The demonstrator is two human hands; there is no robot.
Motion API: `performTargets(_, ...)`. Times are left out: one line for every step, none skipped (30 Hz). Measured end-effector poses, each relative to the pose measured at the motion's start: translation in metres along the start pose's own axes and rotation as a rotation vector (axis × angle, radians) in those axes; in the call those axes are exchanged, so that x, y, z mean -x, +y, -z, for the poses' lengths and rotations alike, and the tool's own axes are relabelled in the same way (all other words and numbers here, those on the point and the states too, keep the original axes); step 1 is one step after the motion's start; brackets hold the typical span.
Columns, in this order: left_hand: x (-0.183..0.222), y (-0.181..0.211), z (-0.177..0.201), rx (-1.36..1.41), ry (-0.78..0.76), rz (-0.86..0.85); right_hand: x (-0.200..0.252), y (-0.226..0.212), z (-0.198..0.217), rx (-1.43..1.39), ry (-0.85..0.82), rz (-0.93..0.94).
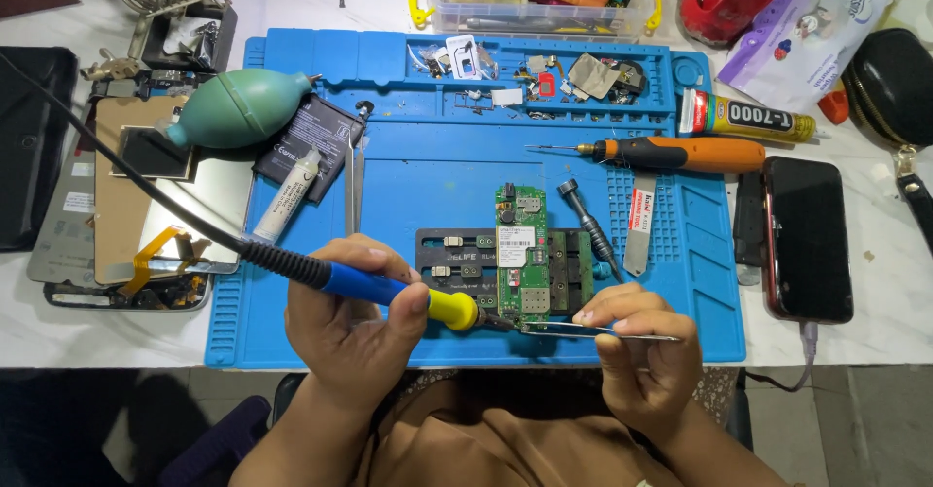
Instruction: Soldering and repairing components on a mobile phone motherboard using a soldering iron and tweezers at a repair station.
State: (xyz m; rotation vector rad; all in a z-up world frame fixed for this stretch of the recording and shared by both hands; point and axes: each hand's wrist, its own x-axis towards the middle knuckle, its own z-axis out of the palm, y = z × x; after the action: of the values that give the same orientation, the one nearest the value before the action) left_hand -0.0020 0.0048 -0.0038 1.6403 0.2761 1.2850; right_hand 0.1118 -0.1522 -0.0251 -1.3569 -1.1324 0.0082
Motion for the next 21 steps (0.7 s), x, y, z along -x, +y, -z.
performTargets(0.0006, -0.0007, 0.0, 0.0, 0.001, 0.0, -0.0005, -0.0001, -0.0002, 0.0, 0.0, 0.001)
performTargets(0.0013, -0.0014, 0.0001, 0.02, 0.007, -0.006, -0.0009, -0.0002, -0.0004, 0.004, 0.001, 0.002)
performTargets(0.0021, -0.002, 0.0, 0.04, 0.012, -0.01, -0.0012, -0.0005, -0.0005, 0.009, 0.002, 0.003)
performTargets(0.0015, -0.0007, -0.0002, 0.04, 0.012, -0.01, -0.0005, -0.0003, -0.0006, 0.009, 0.002, 0.002)
performTargets(0.0009, 0.0006, -0.0003, 0.033, 0.014, -0.031, 0.0001, 0.0, -0.0007, 0.0, 0.01, -0.003)
performTargets(0.0003, 0.0019, -0.0004, 0.026, 0.016, -0.052, 0.0007, 0.0004, -0.0008, -0.009, 0.019, -0.009)
performTargets(0.0003, 0.0025, -0.0006, 0.026, 0.015, -0.052, 0.0008, 0.0003, -0.0008, -0.009, 0.019, -0.009)
performTargets(0.0002, 0.0032, -0.001, 0.023, 0.026, -0.043, 0.0008, 0.0002, -0.0006, -0.009, 0.02, -0.008)
performTargets(0.0, 0.0038, -0.0014, 0.021, 0.035, -0.034, 0.0009, 0.0001, -0.0006, -0.008, 0.021, -0.007)
performTargets(-0.0003, 0.004, -0.0018, 0.021, 0.033, -0.034, 0.0006, 0.0001, -0.0001, -0.008, 0.023, -0.008)
performTargets(-0.0005, 0.0041, -0.0023, 0.027, 0.039, -0.036, 0.0007, 0.0, 0.0003, -0.011, 0.017, -0.011)
performTargets(-0.0006, 0.0042, -0.0028, 0.032, 0.046, -0.039, 0.0008, 0.0, 0.0008, -0.013, 0.011, -0.014)
performTargets(-0.0005, 0.0041, -0.0029, 0.032, 0.044, -0.038, 0.0008, 0.0002, 0.0009, -0.013, 0.013, -0.015)
performTargets(-0.0004, 0.004, -0.0029, 0.035, 0.041, -0.035, 0.0008, 0.0005, 0.0008, -0.016, 0.014, -0.01)
performTargets(-0.0002, 0.004, -0.0029, 0.038, 0.04, -0.031, 0.0009, 0.0007, 0.0008, -0.019, 0.015, -0.006)
performTargets(-0.0002, 0.0043, -0.0033, 0.037, 0.039, -0.03, 0.0012, 0.0007, 0.001, -0.019, 0.016, -0.007)
performTargets(-0.0004, 0.0045, -0.0037, 0.036, 0.045, -0.03, 0.0012, 0.0008, 0.0011, -0.018, 0.014, -0.009)
performTargets(-0.0007, 0.0047, -0.0041, 0.035, 0.051, -0.029, 0.0013, 0.0009, 0.0012, -0.016, 0.013, -0.011)
performTargets(-0.0006, 0.0044, -0.0039, 0.035, 0.05, -0.029, 0.0011, 0.0011, 0.0014, -0.016, 0.014, -0.012)
performTargets(-0.0004, 0.0041, -0.0037, 0.043, 0.04, -0.03, 0.001, 0.0013, 0.0016, -0.015, 0.009, -0.012)
performTargets(-0.0003, 0.0037, -0.0036, 0.052, 0.029, -0.03, 0.0008, 0.0015, 0.0019, -0.013, 0.005, -0.012)
